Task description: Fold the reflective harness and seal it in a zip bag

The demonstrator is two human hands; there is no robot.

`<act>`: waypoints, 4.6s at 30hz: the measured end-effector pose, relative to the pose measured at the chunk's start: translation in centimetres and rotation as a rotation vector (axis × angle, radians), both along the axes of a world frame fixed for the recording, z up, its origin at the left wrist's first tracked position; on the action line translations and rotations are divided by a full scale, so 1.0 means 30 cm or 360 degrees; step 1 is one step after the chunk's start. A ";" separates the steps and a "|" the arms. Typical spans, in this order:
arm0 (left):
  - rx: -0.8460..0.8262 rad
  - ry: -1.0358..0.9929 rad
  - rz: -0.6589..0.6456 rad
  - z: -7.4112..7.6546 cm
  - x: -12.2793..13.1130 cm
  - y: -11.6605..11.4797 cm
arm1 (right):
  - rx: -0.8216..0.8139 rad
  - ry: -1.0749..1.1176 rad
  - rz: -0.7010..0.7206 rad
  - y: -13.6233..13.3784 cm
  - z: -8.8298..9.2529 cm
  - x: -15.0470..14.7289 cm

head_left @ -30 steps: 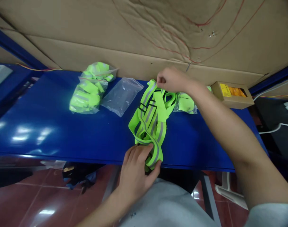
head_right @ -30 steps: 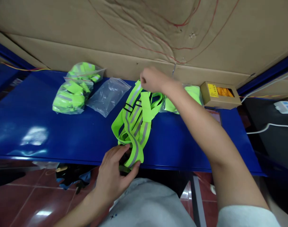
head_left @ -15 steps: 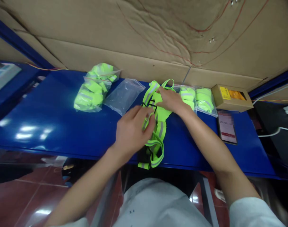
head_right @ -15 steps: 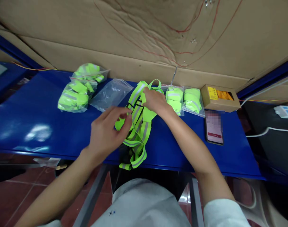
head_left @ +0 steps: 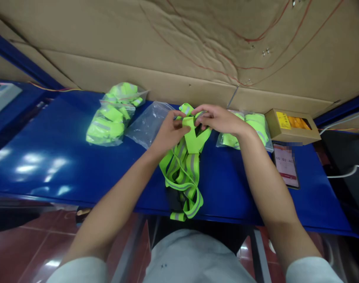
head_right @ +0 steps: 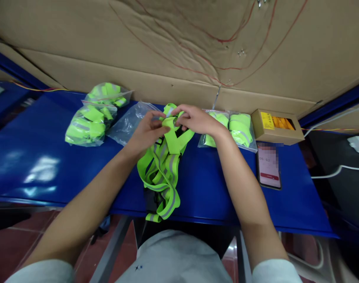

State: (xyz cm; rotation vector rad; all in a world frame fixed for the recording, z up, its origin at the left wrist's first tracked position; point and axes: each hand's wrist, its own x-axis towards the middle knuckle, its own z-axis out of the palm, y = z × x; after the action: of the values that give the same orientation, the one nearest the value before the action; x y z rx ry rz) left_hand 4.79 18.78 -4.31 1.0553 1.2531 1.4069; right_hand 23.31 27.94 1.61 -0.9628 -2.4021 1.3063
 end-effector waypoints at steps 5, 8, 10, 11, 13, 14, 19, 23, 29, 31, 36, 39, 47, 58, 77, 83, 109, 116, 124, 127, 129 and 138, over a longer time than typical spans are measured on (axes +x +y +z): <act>-0.0067 -0.0332 0.0099 0.045 -0.015 -0.014 | 0.0649 -0.0429 -0.0131 0.002 -0.002 0.010; -0.0086 -0.0439 0.0112 0.068 -0.023 -0.018 | 0.0786 -0.0625 -0.0167 -0.017 0.007 -0.003; -0.0085 -0.0491 0.0126 0.077 -0.025 -0.020 | 0.0844 -0.0716 -0.0211 -0.032 0.014 -0.009; -0.0083 -0.0512 0.0132 0.080 -0.026 -0.021 | 0.0866 -0.0746 -0.0224 -0.037 0.017 -0.010; -0.0085 -0.0553 0.0117 0.085 -0.025 -0.025 | 0.0901 -0.0783 -0.0219 -0.045 0.021 -0.009; -0.0081 -0.0572 0.0091 0.088 -0.024 -0.028 | 0.0922 -0.0782 -0.0210 -0.047 0.023 -0.007; 0.0069 -0.0556 -0.0082 0.081 -0.022 -0.038 | 0.0865 -0.0505 -0.0049 -0.058 0.046 -0.007; 0.0261 -0.0278 -0.0242 0.039 -0.020 -0.031 | 0.0636 -0.0376 0.0167 -0.071 0.072 -0.017; 0.0347 0.0897 0.0063 0.060 -0.001 -0.078 | 0.0522 -0.0423 0.0091 -0.032 0.036 -0.008; 0.0412 0.1243 0.0171 0.107 0.019 -0.151 | 0.0604 -0.0482 -0.0052 -0.017 0.022 -0.001; 0.0942 0.1871 -0.0075 0.141 0.047 -0.434 | 0.0740 -0.0609 -0.0437 -0.013 0.013 0.005; 0.0902 0.1915 -0.0306 0.075 0.039 -0.574 | 0.0832 -0.0743 -0.0640 -0.035 0.031 -0.003; 0.0593 0.2322 -0.0745 0.040 0.042 -0.619 | 0.0809 -0.0462 0.0130 -0.155 0.016 -0.097; 0.0752 0.2601 -0.1061 0.099 0.109 -0.464 | 0.0528 -0.0270 0.0405 -0.097 -0.126 -0.138; 0.0955 0.2341 -0.0285 -0.035 0.053 -0.680 | 0.0596 0.0065 0.0247 -0.115 0.011 -0.082; 0.0225 0.1382 -0.0169 -0.011 0.080 -0.722 | 0.0704 -0.0061 0.0246 -0.339 0.030 0.047; -0.0270 -0.0874 0.0255 -0.061 0.112 -0.617 | -0.0775 0.0792 -0.0633 -0.474 -0.161 0.154; -0.0151 -0.1268 0.0507 -0.044 0.118 -0.592 | -0.1618 0.1295 -0.1003 -0.451 -0.144 0.151; -0.0291 -0.1433 0.0240 -0.056 0.073 -0.600 | -0.1679 0.1406 -0.0983 -0.455 -0.115 0.167; -0.0328 -0.1379 0.0165 -0.048 0.067 -0.604 | -0.1653 0.1419 -0.0951 -0.447 -0.094 0.178; -0.0294 -0.1297 0.0217 -0.038 0.063 -0.609 | -0.1601 0.1402 -0.0944 -0.439 -0.085 0.185; -0.0142 -0.1262 0.0513 -0.004 0.015 -0.625 | -0.1760 0.1137 -0.0616 -0.420 -0.089 0.213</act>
State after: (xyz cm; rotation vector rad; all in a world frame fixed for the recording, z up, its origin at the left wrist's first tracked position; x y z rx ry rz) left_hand 5.26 0.02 -4.42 0.1669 0.8885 1.7470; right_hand 29.70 15.34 -1.05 -0.8499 -0.8302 2.2917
